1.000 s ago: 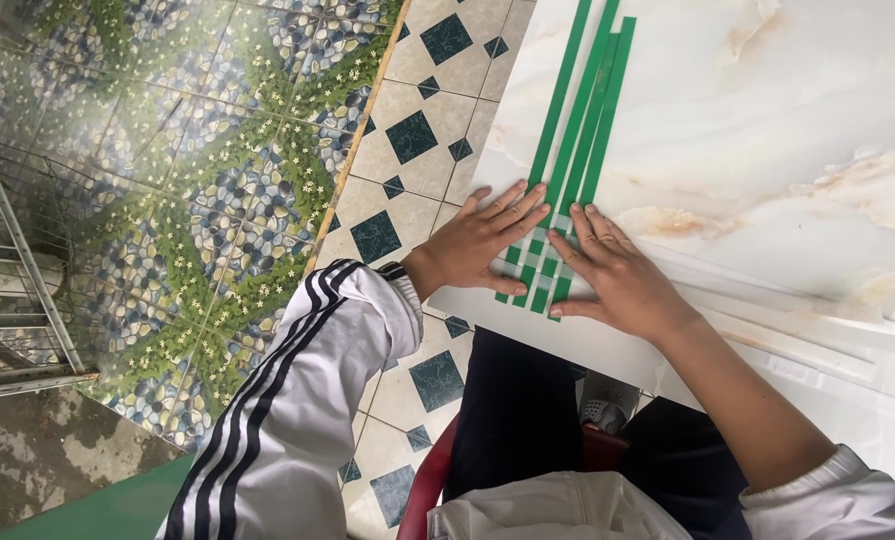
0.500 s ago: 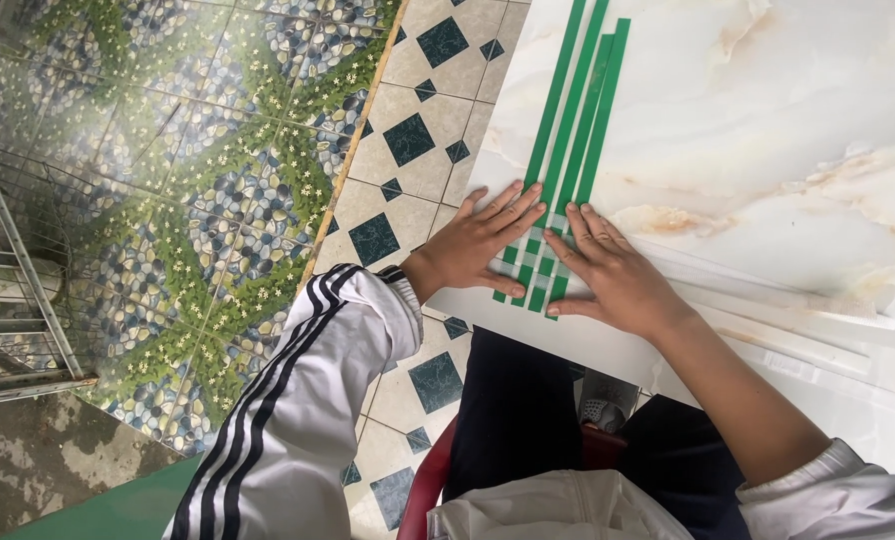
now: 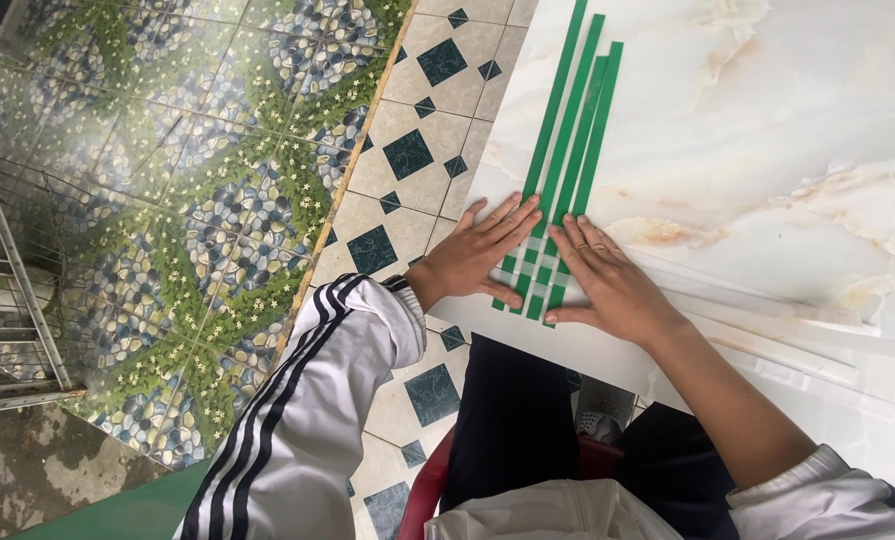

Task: Weaving green and white plastic strips together on a flat surface to create a patterned mat.

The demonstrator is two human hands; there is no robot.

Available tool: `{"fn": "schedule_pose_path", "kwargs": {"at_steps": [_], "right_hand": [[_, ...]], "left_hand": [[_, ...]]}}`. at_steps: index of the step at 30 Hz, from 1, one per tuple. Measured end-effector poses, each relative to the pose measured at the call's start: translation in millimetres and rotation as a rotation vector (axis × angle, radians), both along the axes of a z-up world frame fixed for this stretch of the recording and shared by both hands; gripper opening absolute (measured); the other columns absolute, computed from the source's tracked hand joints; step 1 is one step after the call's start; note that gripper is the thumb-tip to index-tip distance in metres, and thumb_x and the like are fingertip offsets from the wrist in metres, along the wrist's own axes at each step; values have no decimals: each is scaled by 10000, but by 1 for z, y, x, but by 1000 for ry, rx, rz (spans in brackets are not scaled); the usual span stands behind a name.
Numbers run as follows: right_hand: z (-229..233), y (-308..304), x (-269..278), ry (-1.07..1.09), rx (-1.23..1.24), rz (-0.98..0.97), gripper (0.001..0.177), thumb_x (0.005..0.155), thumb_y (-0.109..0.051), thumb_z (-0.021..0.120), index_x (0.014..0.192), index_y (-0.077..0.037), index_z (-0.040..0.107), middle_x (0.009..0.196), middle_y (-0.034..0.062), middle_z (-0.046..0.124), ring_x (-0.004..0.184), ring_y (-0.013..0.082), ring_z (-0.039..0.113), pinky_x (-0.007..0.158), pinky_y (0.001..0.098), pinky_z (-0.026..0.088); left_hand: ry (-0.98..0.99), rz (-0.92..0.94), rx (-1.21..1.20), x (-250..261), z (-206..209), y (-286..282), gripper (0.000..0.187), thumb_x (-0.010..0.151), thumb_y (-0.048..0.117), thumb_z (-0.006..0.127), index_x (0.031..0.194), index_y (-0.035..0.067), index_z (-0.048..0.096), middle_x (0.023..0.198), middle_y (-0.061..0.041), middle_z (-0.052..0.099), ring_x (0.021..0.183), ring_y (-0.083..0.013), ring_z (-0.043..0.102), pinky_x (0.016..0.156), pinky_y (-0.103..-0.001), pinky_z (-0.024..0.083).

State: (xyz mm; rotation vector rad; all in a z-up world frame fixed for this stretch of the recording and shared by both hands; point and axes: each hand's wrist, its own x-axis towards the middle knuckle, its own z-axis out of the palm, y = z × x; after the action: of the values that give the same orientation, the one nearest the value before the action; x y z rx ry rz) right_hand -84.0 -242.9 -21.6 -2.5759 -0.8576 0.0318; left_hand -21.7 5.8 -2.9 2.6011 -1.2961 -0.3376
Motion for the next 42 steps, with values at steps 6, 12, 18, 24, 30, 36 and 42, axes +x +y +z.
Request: {"fn": "schedule_pose_path", "kwargs": {"at_steps": [6,12,18,24,30,36,42], "right_hand": [[11,2,-3,81,-21,-54,1254,700,-683,685,1545,21,83,1513,262,320,1457,339,212,1207,426,121],[18,5,-5,102,-53,-88,1296,681,-695,686,1539,52,66,1467,276,390,1461,329,226,1208,427,126],[18,8,-8,91,-44,-107,1298,672,-669,703,1532,70,70,1476,283,374,1452,345,238,1207,429,132],[25,11,-10,110,-10,-126,1297,671,-661,714,1526,75,74,1480,286,362,1448,354,240,1211,429,127],[21,6,-7,143,-1,-123,1310,665,-647,735,1520,81,60,1512,283,313,1448,371,226,1209,452,117],[28,4,-5,150,-25,-107,1311,655,-618,764,1522,72,64,1504,277,329,1446,361,237,1210,439,124],[31,4,-7,89,-40,-113,1323,634,-632,761,1538,47,75,1494,264,357,1442,362,246,1207,468,117]], "left_hand": [[-14,-2,1,0,1,-1,1212,706,859,528,1584,155,78,1661,-50,-4,1527,-248,31,1182,-536,89],[-33,-6,-20,0,-4,0,1210,707,860,524,1585,158,76,1662,-50,-6,1528,-249,39,1178,-539,105],[-52,-11,-38,-1,-4,0,1208,704,858,530,1584,153,97,1662,-51,2,1528,-251,50,1175,-542,119],[-86,-22,-25,2,-1,0,1208,700,866,518,1584,151,108,1663,-50,22,1527,-247,76,1166,-532,137],[-62,-33,-25,4,-2,-2,1202,709,869,510,1583,148,107,1661,-57,24,1526,-254,63,1165,-549,103],[-45,-27,-16,7,-4,-2,1231,686,866,535,1581,148,90,1659,-65,32,1526,-244,59,1167,-572,75],[5,-27,-27,5,9,0,1228,699,850,545,1585,150,62,1661,-59,-23,1529,-240,28,1172,-554,112]]}}
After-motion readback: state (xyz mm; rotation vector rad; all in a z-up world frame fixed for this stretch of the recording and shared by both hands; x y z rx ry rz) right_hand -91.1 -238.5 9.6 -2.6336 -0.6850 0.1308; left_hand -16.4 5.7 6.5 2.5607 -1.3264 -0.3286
